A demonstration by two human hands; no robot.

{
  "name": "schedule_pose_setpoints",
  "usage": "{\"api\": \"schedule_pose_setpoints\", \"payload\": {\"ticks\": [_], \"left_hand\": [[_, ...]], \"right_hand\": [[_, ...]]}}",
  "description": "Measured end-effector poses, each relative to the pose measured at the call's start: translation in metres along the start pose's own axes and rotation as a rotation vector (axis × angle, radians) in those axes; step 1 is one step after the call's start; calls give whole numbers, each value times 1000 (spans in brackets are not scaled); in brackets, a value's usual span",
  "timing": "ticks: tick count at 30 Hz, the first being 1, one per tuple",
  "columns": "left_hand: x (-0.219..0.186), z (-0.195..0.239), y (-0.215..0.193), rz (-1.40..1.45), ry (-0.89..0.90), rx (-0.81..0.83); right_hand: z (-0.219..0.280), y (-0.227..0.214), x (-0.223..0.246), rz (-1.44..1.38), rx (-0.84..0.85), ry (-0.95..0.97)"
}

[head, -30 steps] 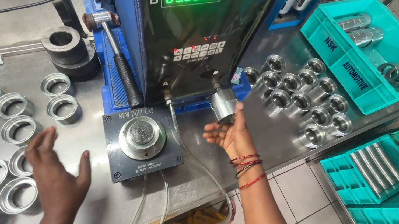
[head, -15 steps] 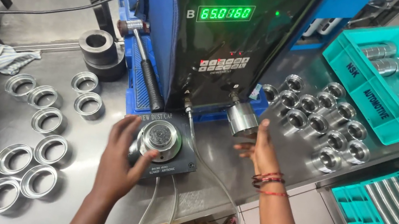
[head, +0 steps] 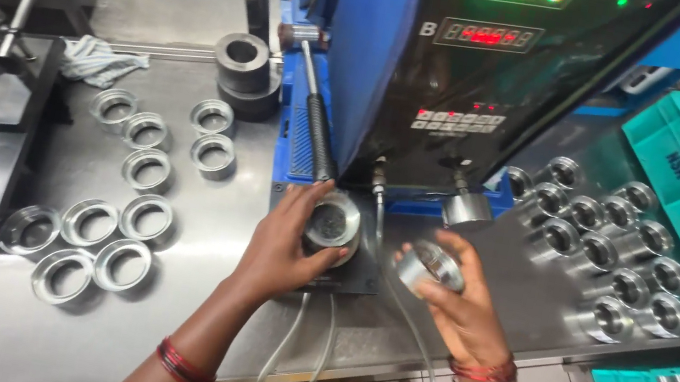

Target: Inspecting metal dust caps using a measurement machine and sorting them into bins.

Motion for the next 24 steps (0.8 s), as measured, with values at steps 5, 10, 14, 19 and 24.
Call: {"api": "schedule_pose_setpoints", "payload": {"ticks": [5, 10, 14, 19, 24], "left_hand": [[0, -5, -31, 163, -18, -173], [47, 32, -56, -136, -287, -252], [92, 79, -38, -289, -310, -135], [109, 90, -18, -491, -410, 50], [111, 88, -22, -564, -303, -43]], "right_hand": [[-46, 67, -25, 418, 209, -279], [-66, 96, -41, 708, 205, -358], [-52, 91, -42, 954, 41, -378], [-10, 55, 8, 1040, -207, -538], [-54, -201, 24, 1130, -762, -585]]}}
Point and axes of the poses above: each hand's wrist, its own z-axis away from the middle knuckle, its own y-axis out of the palm, x = y × z, the point moved 2 cm from there along -z, towards the middle knuckle, and after that the axes turned 4 degrees about y, right-handed, at the moved point
